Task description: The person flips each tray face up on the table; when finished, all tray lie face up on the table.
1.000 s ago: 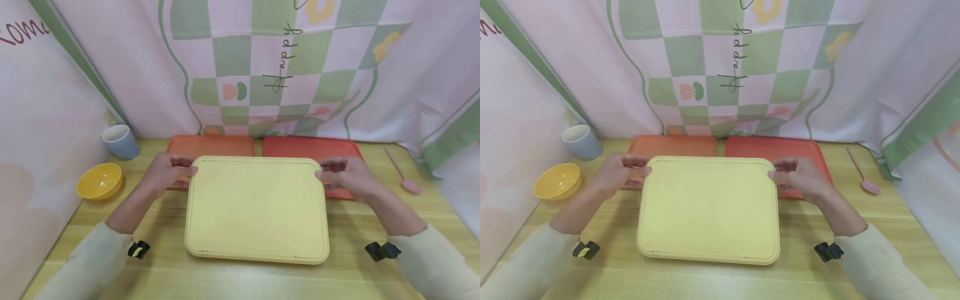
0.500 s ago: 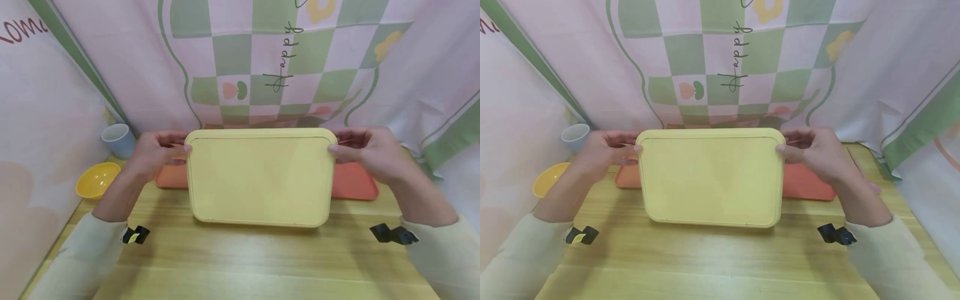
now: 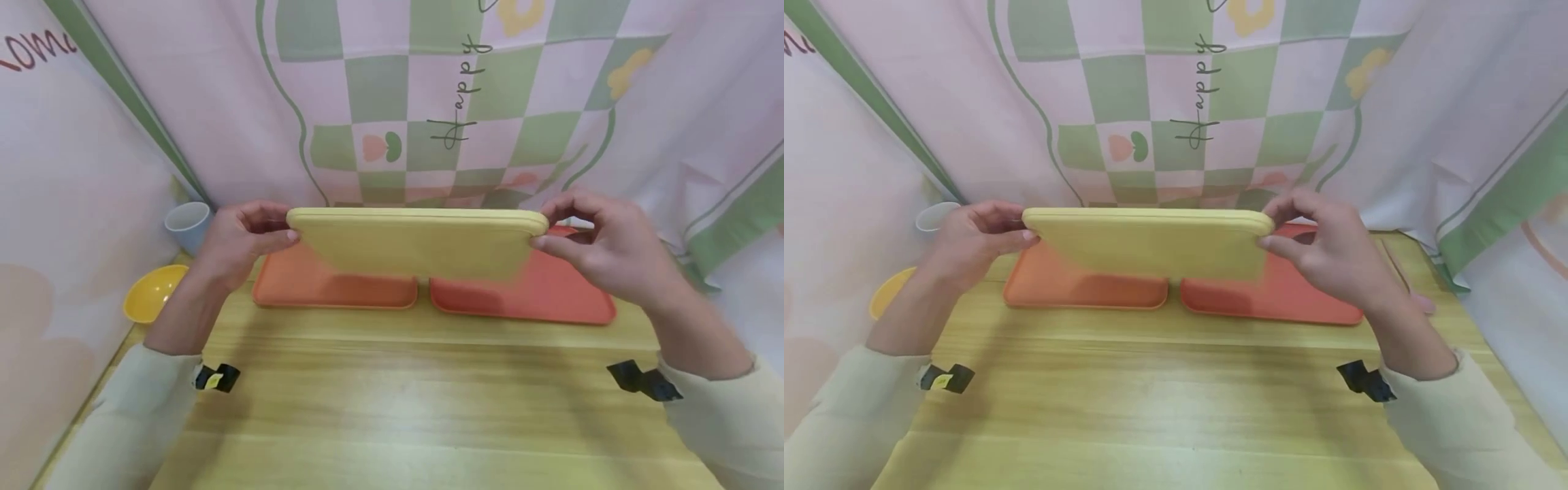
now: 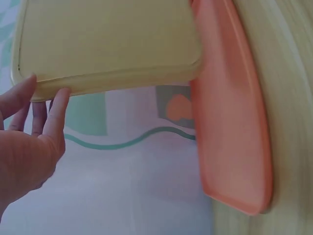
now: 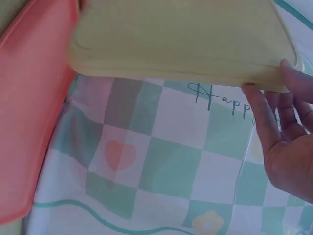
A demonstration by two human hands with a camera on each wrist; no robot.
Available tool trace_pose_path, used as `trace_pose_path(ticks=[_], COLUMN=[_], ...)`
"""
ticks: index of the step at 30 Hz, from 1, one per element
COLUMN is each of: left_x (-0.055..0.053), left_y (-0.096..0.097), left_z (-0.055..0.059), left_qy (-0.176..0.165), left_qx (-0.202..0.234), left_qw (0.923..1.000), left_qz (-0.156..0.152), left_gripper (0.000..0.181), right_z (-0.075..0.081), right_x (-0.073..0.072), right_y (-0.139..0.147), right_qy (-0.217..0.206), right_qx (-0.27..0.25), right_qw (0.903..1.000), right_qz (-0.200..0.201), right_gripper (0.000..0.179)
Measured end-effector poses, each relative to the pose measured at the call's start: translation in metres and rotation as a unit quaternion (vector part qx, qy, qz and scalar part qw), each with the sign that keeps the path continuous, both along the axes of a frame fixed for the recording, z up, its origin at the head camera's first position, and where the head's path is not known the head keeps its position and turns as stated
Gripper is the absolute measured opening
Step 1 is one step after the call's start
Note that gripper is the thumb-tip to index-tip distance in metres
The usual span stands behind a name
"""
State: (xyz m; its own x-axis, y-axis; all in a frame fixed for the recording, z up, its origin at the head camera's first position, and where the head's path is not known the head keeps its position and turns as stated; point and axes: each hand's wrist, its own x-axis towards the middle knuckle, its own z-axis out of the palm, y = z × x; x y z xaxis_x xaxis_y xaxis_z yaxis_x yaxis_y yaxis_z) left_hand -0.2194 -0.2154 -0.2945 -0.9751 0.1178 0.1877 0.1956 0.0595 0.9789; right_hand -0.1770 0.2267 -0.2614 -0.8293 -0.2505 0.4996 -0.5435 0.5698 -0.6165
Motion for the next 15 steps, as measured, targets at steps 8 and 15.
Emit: trace_pose_path(ticks=[8, 15], left_x=[-0.007, -0.009], left_y=[-0.003, 0.001], left_z=[-0.017, -0.024], left_qy=[0.01, -0.07], left_qx=[0.084, 0.146], left_qw=[0.9964, 0.9866], left_qz=[-0.014, 0.016], left_gripper=[0.035, 0.033], right_z=[-0.017, -0.027], right_x=[-0.006, -0.008], right_y=[-0.001, -0.001], right_qy=[0.194, 0.285], right_qx=[0.04, 0.093], right_qw=[0.9756, 0.9484], right_qz=[0.094, 0.103], right_gripper=[0.021, 0.053])
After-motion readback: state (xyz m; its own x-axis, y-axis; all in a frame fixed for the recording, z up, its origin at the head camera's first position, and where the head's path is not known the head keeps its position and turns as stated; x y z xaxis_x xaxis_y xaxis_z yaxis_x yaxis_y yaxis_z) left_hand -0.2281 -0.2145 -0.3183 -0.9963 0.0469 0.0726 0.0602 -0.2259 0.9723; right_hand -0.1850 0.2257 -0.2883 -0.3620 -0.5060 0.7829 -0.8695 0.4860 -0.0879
